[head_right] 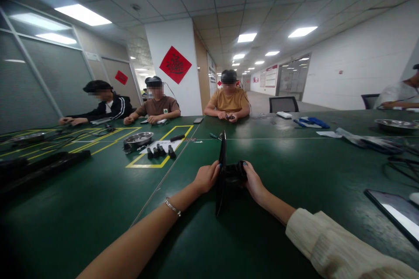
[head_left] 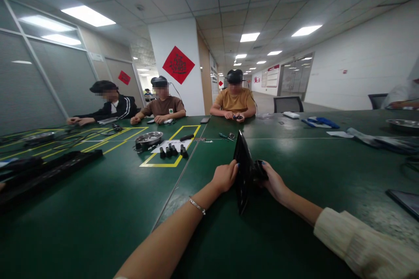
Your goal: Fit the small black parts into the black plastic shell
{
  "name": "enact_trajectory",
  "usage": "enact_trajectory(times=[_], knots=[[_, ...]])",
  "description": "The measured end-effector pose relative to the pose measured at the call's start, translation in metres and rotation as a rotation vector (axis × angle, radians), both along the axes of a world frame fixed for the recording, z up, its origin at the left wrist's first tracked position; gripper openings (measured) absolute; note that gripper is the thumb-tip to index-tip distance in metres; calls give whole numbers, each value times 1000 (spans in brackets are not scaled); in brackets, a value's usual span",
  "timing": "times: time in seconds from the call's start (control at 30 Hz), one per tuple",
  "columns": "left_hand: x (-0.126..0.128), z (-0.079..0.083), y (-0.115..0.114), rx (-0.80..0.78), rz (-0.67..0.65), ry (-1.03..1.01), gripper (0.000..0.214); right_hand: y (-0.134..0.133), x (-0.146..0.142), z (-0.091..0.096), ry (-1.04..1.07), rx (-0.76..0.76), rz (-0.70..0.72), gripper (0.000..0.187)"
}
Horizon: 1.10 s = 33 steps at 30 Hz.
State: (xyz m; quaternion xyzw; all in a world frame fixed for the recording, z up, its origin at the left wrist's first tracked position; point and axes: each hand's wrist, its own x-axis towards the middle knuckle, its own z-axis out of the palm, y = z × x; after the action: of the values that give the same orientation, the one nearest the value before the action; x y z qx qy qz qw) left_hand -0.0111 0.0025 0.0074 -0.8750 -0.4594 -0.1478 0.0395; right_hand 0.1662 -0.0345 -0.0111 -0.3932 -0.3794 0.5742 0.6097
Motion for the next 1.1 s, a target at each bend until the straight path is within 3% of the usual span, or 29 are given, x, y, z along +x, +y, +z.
enact_trajectory(times=[0.57, 0.8, 0.93, 1.1], knots=[[-2, -1, 3, -79, 110, -14, 66, 0, 0, 0, -63, 50, 39, 39], [-2, -1, 3, -80, 161, -20, 71, -3, 0, 3, -42, 35, 43, 52], [-1, 1, 0, -39, 145, -5, 68, -2, 1, 3, -9, 11, 45, 55], [-1, 5, -5, 58, 74, -2, 48, -1, 2, 2, -14, 26, 41, 52]])
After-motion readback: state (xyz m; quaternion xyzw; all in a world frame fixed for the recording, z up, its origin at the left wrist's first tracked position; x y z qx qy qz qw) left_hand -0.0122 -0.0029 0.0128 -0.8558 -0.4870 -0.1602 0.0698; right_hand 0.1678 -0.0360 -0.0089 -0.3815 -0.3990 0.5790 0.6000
